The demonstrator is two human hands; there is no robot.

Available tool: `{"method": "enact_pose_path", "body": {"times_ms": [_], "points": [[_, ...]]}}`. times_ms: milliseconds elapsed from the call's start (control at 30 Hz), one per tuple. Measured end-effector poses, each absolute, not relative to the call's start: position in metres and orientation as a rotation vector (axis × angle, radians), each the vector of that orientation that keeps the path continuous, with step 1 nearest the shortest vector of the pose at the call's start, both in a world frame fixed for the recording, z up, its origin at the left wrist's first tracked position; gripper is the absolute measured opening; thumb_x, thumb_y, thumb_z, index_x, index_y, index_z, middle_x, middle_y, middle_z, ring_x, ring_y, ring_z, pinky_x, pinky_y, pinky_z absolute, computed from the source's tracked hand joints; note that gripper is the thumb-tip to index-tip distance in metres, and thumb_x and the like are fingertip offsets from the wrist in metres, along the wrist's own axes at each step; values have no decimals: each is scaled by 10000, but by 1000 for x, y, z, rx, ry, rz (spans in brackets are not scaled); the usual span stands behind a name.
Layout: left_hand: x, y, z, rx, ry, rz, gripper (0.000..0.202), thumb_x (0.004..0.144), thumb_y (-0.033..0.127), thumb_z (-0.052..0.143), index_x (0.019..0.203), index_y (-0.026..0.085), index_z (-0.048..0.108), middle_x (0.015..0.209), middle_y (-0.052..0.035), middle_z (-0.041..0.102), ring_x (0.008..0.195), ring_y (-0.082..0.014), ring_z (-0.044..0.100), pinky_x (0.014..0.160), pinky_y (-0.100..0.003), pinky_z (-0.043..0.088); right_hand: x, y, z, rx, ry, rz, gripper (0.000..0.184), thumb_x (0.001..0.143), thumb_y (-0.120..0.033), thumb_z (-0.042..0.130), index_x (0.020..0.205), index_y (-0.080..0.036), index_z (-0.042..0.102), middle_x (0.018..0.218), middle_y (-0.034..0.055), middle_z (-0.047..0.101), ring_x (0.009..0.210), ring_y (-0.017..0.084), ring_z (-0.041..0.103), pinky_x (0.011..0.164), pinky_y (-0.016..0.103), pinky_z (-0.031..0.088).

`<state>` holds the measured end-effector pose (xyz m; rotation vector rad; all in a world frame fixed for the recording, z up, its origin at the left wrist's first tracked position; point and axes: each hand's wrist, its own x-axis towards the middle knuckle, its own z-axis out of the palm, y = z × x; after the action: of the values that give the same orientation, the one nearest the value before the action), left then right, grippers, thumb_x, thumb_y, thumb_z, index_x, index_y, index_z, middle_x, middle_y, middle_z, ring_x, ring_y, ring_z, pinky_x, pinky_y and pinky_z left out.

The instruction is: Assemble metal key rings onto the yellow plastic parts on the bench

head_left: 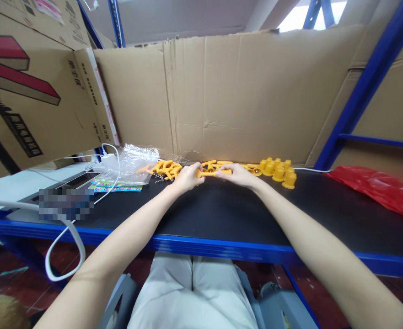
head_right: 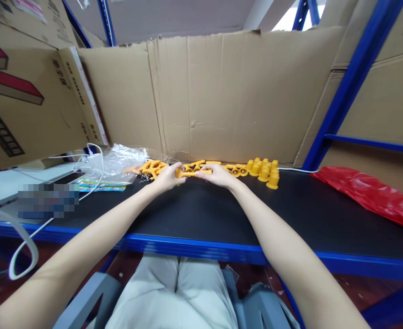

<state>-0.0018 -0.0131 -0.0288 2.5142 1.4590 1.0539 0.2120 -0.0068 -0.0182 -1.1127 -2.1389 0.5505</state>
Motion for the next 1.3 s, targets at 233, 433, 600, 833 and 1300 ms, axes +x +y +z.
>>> {"method": "enact_pose_path", "body": {"times_ms": [233,433,600,833,1300], "points": [[-10,-12,-26,2468,1469,1056,196,670,233,586,863,209,559,577,42,519,541,-120,477,540,-215,327,210,-14,-15,-945,-2329,26,282,750,-410,604,849,-150,653,807,57,646,708,148,563,663,251,394],[-12,-13,-28,2638,1470,1054,223,693,228,571,916,216,562,603,31,542,575,-134,505,562,-223,335,206,-20,-12,-1089,-2263,428,353,698,-476,625,763,-130,639,590,-12,538,500,84,420,495,222,299],[-12,-13,-28,2711,1473,1090,230,708,212,566,937,211,557,690,6,592,641,-147,545,601,-234,364,201,-21,-13,-1103,-2103,850,394,686,-512,623,682,-118,625,473,-38,443,450,74,381,466,231,273],[-9,-14,-28,2644,1517,1034,225,682,202,567,906,214,571,640,15,576,617,-142,532,588,-231,356,204,-17,-16,-1116,-2145,981,420,738,-510,575,802,-103,652,553,11,527,529,111,472,538,259,365],[1,-24,-19,2526,1609,998,186,675,213,584,860,206,562,621,6,572,608,-161,542,589,-245,372,172,-26,-7,-1621,-2490,-676,274,763,-203,482,913,-85,679,889,193,671,883,268,614,773,327,376]]}}
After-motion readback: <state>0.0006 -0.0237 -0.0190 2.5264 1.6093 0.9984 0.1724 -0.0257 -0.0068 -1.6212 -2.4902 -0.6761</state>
